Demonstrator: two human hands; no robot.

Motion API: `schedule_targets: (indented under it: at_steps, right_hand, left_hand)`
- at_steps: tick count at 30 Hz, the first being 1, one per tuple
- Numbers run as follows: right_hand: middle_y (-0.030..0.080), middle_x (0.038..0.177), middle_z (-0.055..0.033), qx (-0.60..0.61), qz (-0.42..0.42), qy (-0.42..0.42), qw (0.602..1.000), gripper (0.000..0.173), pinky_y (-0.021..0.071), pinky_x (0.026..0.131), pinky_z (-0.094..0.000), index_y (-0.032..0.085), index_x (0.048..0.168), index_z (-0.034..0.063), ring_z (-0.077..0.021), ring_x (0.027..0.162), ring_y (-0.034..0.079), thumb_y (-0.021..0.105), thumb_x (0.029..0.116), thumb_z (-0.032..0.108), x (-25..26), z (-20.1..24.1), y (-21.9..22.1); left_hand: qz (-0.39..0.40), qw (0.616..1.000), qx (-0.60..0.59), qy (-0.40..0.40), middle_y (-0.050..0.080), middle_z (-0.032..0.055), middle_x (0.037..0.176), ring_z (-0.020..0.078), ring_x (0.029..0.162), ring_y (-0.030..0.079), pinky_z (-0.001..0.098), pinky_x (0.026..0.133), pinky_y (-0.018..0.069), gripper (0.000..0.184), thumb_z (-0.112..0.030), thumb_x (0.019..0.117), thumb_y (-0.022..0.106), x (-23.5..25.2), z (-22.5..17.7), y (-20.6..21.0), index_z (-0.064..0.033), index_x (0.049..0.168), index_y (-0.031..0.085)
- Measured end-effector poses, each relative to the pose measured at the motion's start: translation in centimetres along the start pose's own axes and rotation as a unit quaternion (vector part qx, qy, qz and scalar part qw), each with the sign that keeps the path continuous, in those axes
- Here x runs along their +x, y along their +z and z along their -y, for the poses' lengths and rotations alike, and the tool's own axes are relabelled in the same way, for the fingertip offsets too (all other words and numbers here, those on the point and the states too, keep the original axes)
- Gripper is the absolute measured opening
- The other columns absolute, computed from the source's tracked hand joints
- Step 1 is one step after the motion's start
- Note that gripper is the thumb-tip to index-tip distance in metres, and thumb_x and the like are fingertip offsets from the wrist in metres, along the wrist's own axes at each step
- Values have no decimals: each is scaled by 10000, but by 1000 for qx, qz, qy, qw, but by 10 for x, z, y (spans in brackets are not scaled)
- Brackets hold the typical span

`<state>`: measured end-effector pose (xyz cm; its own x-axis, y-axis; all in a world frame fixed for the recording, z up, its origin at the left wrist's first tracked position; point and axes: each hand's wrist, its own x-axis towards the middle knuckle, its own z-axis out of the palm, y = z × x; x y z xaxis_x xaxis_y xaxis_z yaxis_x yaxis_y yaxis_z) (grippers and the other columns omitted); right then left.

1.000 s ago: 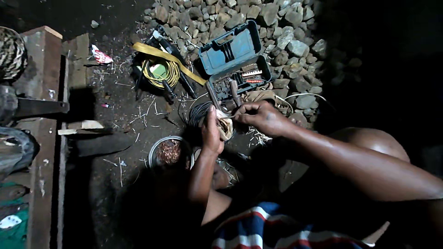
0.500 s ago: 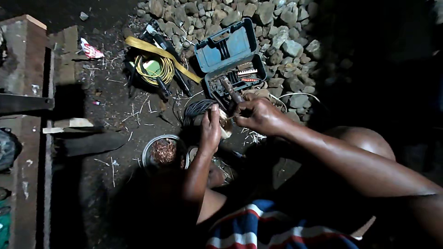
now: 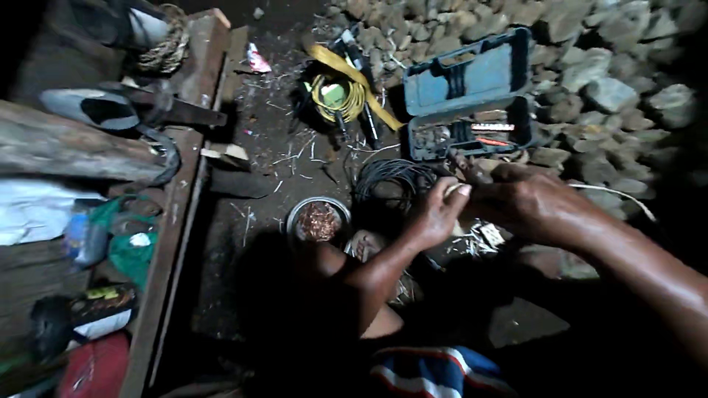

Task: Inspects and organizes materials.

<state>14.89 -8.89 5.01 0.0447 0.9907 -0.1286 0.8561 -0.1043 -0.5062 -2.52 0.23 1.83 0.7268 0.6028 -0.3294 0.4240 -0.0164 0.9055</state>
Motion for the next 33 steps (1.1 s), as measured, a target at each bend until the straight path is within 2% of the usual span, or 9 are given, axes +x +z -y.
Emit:
schedule_targets:
  at_steps: [4, 9, 12, 16, 20, 23, 27, 29, 33]
  right_hand:
    - [691, 999, -117, 25, 6, 18, 999, 139, 561, 710, -605, 783, 1020, 223, -330, 861, 685, 735, 949, 332, -1, -3, 11]
    - [708, 1056, -62, 165, -78, 27, 983, 451, 575, 758, -554, 722, 1232, 226, -225, 863, 691, 607, 969, 574, 1, -10, 4]
    - [715, 1136, -68, 256, -116, 65, 958, 416, 607, 724, -473, 596, 1420, 229, -185, 829, 701, 599, 1034, 383, 4, -5, -9]
    - [673, 1208, -125, 305, -169, 155, 924, 718, 620, 769, -413, 330, 1607, 264, -189, 868, 707, 689, 987, 225, 8, -10, -17]
    - [698, 1134, -85, 374, -199, 203, 883, 590, 619, 778, -355, 509, 1492, 130, -145, 870, 701, 730, 945, 158, 15, -29, 8]
    - [708, 1024, -100, 418, -144, 242, 864, 436, 617, 694, -390, 591, 1362, 67, -179, 786, 696, 704, 944, 113, 24, -36, 53]
    - [709, 973, -157, 414, -23, 300, 859, 390, 610, 657, -482, 599, 1331, 65, -265, 732, 696, 688, 957, 126, 33, -40, 144]
    - [714, 1009, -150, 422, 14, 326, 846, 397, 604, 712, -492, 610, 1346, 90, -267, 787, 700, 688, 958, 130, 41, -38, 189]
    - [709, 990, -152, 472, 10, 368, 801, 507, 593, 677, -477, 592, 1392, 117, -259, 762, 687, 736, 906, 143, 70, -25, 264]
  left_hand:
    - [-1, 995, -97, 15, 620, 198, 1305, 236, 1160, 631, 440, 1013, 519, 429, -287, 1111, 431, 2, 7, 5, -30, 1451, 477]
    - [-40, 972, -230, -18, 639, 130, 1224, 204, 1099, 617, 444, 954, 522, 412, -352, 1104, 411, 9, 5, -2, -86, 1368, 583]
    - [-48, 956, -284, -60, 648, 98, 1204, 197, 1039, 631, 435, 894, 545, 442, -420, 1095, 408, 9, -3, -20, -126, 1371, 591]
    - [-90, 920, -380, -39, 668, 48, 1009, 154, 820, 659, 352, 698, 591, 484, -484, 1093, 352, 16, -5, -52, -138, 1338, 587]
    - [-165, 895, -405, 89, 628, 35, 951, 161, 750, 635, 382, 671, 596, 424, -407, 1063, 499, 11, -9, -101, -142, 1393, 497]
    - [-205, 868, -426, 151, 623, 44, 935, 183, 745, 639, 415, 685, 607, 359, -302, 1039, 557, 3, -11, -129, -144, 1357, 508]
    - [-233, 854, -426, 187, 619, 66, 935, 196, 732, 636, 437, 694, 613, 357, -350, 1070, 494, 2, -7, -143, -105, 1328, 515]
    - [-231, 857, -419, 192, 616, 69, 952, 201, 756, 637, 438, 711, 610, 387, -374, 1072, 483, 3, -2, -146, -103, 1350, 487]
    - [-260, 857, -414, 161, 626, 108, 992, 247, 791, 657, 474, 688, 611, 342, -228, 1071, 494, 4, 6, -149, -74, 1376, 491]
